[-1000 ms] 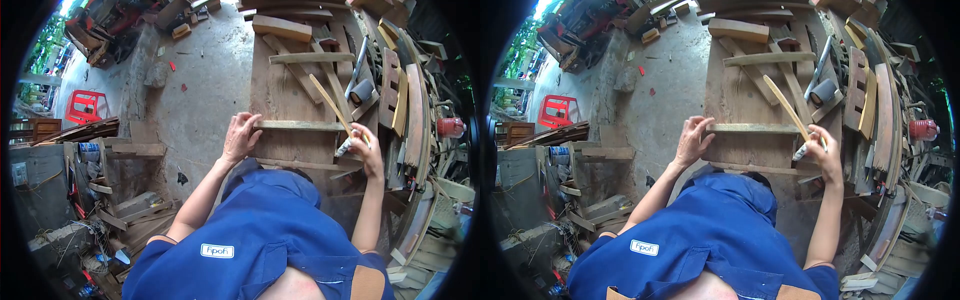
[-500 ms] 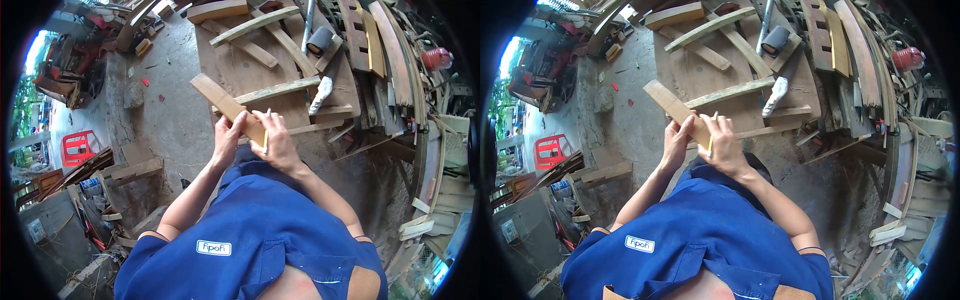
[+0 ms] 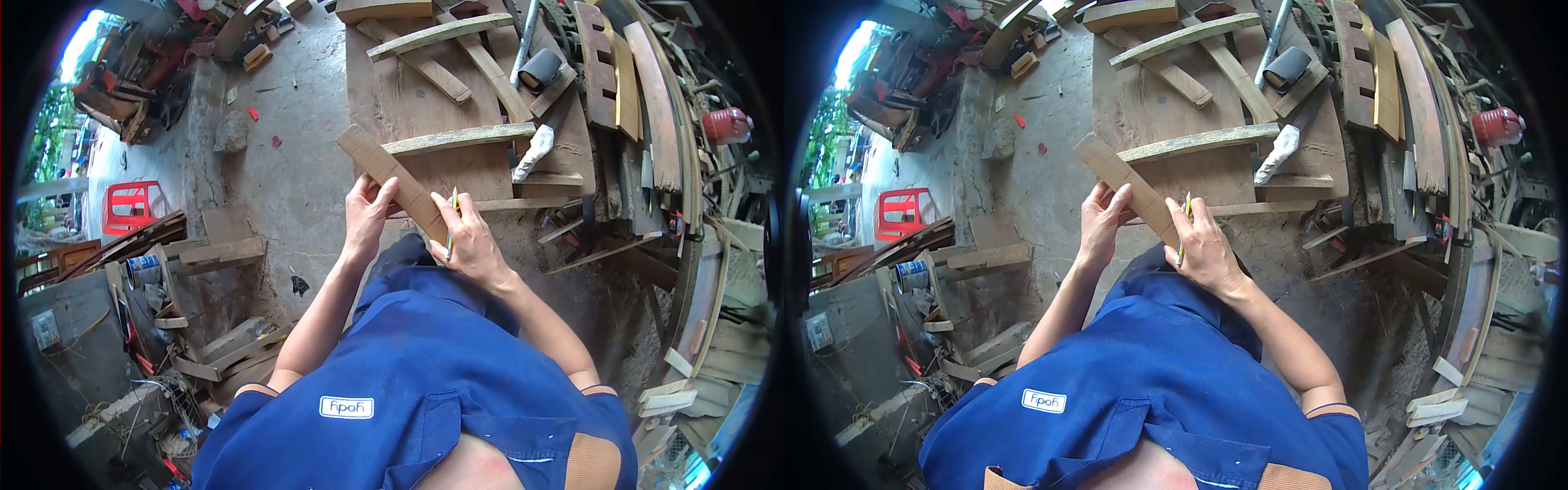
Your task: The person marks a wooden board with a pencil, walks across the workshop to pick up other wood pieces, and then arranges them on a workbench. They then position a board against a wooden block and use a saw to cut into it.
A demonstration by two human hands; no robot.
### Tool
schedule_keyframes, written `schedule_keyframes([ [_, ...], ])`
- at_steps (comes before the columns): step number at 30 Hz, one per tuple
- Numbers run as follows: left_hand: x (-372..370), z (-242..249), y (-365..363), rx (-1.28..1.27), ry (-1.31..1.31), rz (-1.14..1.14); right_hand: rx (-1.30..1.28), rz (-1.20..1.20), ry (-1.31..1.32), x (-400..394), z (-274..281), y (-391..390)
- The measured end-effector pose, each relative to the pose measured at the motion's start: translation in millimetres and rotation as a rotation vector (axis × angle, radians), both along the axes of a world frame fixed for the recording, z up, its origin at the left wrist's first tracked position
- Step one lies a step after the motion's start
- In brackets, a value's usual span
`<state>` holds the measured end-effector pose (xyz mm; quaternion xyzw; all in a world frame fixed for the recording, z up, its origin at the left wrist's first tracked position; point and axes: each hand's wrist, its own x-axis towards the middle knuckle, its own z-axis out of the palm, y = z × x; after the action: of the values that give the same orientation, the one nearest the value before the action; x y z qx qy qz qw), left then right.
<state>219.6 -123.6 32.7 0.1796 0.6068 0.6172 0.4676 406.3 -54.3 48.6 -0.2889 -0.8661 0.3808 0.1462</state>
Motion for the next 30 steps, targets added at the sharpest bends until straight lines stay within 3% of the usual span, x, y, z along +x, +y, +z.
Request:
schedule_keyframes([
  [4,-10,6,17,0.053,0.076,-0.128,-0.039,-0.161,-0.052,-16,3,-9],
  [15,1,-15,17,-0.011,0.193,-0.187,-0.012,-0.330,-0.091,-37,-6,-19],
  [21,-9,-14,17,0.011,0.098,-0.254,0.037,-0.358,-0.136,-42,-11,-20],
  [23,-17,-15,16,0.038,0.179,-0.256,-0.048,-0.360,-0.113,-39,-6,-16],
  [25,-30,-21,16,-0.002,0.504,-0.194,-0.069,-0.387,-0.084,-30,-5,-6],
  [28,-48,-22,22,0.018,0.763,-0.079,-0.185,-0.495,0.028,-15,11,18],
  [30,-58,-20,29,0.005,0.921,-0.098,-0.061,-0.571,0.043,-6,9,46],
])
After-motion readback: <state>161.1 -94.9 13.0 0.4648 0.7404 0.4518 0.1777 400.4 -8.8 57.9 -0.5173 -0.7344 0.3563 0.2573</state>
